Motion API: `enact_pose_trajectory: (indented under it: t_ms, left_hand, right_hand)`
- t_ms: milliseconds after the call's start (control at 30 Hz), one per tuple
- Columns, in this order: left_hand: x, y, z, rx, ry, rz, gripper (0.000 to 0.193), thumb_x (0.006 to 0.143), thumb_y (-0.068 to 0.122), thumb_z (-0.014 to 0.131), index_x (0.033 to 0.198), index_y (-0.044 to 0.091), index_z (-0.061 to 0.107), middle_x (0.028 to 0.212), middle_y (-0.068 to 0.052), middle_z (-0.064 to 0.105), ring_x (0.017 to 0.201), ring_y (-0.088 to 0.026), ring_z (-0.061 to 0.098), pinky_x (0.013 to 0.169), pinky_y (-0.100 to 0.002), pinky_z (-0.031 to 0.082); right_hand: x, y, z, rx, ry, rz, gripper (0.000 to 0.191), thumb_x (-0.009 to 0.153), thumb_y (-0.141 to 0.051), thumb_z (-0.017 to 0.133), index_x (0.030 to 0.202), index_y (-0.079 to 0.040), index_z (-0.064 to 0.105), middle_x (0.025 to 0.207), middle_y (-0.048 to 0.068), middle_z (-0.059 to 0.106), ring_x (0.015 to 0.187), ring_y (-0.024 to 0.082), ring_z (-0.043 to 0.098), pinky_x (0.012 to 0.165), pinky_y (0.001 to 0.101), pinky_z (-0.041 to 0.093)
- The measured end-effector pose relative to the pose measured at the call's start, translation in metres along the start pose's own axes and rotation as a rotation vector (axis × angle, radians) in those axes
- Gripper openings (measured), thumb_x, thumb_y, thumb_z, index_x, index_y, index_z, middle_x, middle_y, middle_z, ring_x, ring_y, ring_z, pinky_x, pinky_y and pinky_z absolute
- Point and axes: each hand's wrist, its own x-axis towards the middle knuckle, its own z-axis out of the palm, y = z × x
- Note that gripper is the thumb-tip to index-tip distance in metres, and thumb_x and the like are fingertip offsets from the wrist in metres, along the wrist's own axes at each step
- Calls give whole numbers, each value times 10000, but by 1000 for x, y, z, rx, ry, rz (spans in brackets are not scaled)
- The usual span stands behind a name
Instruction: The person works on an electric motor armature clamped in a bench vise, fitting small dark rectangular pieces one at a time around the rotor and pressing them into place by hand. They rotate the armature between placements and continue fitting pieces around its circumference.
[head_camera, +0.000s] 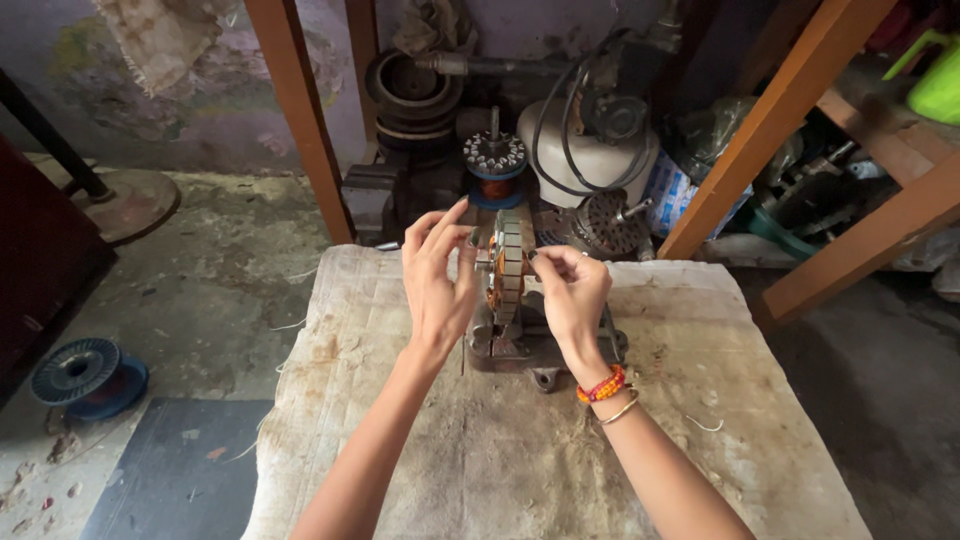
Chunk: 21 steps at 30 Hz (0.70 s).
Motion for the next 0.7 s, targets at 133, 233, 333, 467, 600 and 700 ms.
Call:
enact_pose_trajectory:
  t_ms: [133,233,333,467,600,700]
  left_hand:
    - [-15,-12,2,25,-5,-131,210,905,32,646,1102,24,718,1245,-98,699,1225,-283,571,1031,-393,482]
    - [-33,-19,0,15,4,-205,232,922,51,637,1138,33,720,1226,-102,702,1227,-276,570,1046,-396,473]
    - [-54,-19,-5,57,6,-254,231,928,47,625,1135,46,726,1213,-84,712,1218,-272,576,1075,-418,440]
    - [-77,-4,-17,135,-24,-140,109,893,31,640,987,34,695,1257,-62,722,1209,-297,577,1068,-436,431]
    - [-85,20,-29,151,-30,-52,98,868,28,662,965,34,671,1255,-65,710,1190,-316,576,1033,-439,444]
    - [-82,33,-35,163,6,-32,159,850,17,662,1005,45,685,1254,-62,712,1194,-320,573,1025,-435,446]
  right_hand:
    - [4,6,-5,-36,-127,21,124,898,-40,724,981,22,793,755,8,719,633,28,572,575,195,454]
    - [8,6,-13,93,-232,23,141,916,-37,717,1028,22,777,831,-7,749,686,13,627,633,179,519]
    - [5,-4,-19,94,-245,2,152,922,-29,705,1051,15,772,862,8,762,709,39,662,656,194,550]
    - [-30,-35,-25,-190,-128,-519,143,931,-4,701,1053,-41,766,959,48,755,846,148,714,755,274,572]
    - [-50,-63,-14,-526,-215,-954,197,845,-8,718,1024,-65,775,1042,80,742,974,277,690,866,408,550]
    - [-52,-72,-7,-592,-252,-1022,237,810,-71,767,1046,-49,774,1123,83,749,1057,283,668,928,427,505]
